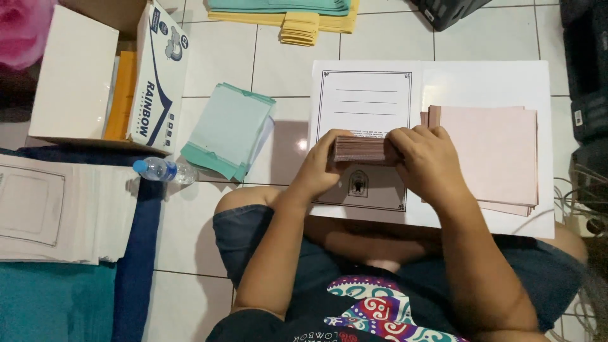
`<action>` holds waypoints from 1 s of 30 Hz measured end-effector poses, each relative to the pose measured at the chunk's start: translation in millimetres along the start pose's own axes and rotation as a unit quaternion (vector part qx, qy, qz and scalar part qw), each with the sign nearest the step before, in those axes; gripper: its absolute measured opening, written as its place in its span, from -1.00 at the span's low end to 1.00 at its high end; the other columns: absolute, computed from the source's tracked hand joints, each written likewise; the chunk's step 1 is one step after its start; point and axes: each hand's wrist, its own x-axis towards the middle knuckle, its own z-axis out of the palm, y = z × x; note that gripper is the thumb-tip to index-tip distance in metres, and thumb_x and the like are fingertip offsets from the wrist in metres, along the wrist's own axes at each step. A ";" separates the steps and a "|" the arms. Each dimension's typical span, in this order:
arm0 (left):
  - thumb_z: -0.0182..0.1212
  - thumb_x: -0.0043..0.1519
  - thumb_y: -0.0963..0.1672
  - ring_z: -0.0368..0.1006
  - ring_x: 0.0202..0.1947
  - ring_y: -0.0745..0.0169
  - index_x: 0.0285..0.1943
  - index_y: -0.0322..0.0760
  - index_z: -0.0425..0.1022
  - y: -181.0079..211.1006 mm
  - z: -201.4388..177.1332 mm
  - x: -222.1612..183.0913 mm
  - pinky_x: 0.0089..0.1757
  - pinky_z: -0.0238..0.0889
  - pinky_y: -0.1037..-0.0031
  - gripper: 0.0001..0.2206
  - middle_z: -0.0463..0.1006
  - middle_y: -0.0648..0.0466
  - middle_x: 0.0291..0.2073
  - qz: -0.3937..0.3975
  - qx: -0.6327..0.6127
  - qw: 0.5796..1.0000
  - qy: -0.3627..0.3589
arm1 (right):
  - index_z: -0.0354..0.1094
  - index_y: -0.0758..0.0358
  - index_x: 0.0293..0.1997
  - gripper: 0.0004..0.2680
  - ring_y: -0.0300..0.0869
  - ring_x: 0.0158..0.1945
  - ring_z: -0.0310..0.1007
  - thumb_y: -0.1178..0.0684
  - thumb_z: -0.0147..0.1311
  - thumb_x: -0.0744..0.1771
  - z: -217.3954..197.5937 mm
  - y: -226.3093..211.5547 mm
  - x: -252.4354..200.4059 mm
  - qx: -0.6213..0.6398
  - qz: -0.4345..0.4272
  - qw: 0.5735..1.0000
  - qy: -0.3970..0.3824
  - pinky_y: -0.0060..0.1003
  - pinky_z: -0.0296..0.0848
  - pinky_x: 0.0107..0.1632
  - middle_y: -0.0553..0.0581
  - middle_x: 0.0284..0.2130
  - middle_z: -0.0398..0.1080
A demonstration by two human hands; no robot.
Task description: The person sits on the floor and repeatedly folds small rectangular sheets of paper in half by hand. They place each folded sheet into a stack and continue the process with the remaining sheets.
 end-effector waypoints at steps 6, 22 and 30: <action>0.24 -0.02 -0.41 0.45 0.07 -0.38 0.17 -0.24 0.41 -28.7 0.8 0.9 0.10 0.26 -0.11 -0.45 0.57 -0.19 -0.04 -0.017 -0.008 1.000 0.020 | 0.40 -0.02 0.15 -0.52 -0.04 0.15 0.45 0.05 0.43 0.13 15.0 5.3 -16.7 0.004 0.049 0.995 0.088 0.07 0.16 0.30 0.02 0.09 0.48; 0.26 0.09 -0.30 0.47 -0.03 -0.48 0.15 -0.24 0.35 -9.9 10.3 13.8 0.02 0.34 -0.12 -0.57 0.56 -0.24 -0.15 -0.061 0.049 0.995 0.065 | 0.08 0.28 0.28 -0.54 0.33 0.31 0.24 0.49 -0.24 0.24 47.8 38.3 -28.3 0.488 0.234 0.839 0.048 0.23 0.17 0.25 0.43 0.07 0.32; 0.40 0.11 0.12 0.56 0.04 -0.13 0.11 -0.33 0.47 -73.8 -24.2 121.0 -0.02 0.48 0.14 -0.44 0.61 -0.15 -0.08 -0.246 0.149 0.952 0.109 | 0.24 0.32 0.30 -0.61 -0.02 -0.03 0.54 0.16 0.27 0.33 109.2 115.2 61.5 0.585 0.291 0.757 0.017 -0.10 0.46 -0.09 0.20 -0.02 0.47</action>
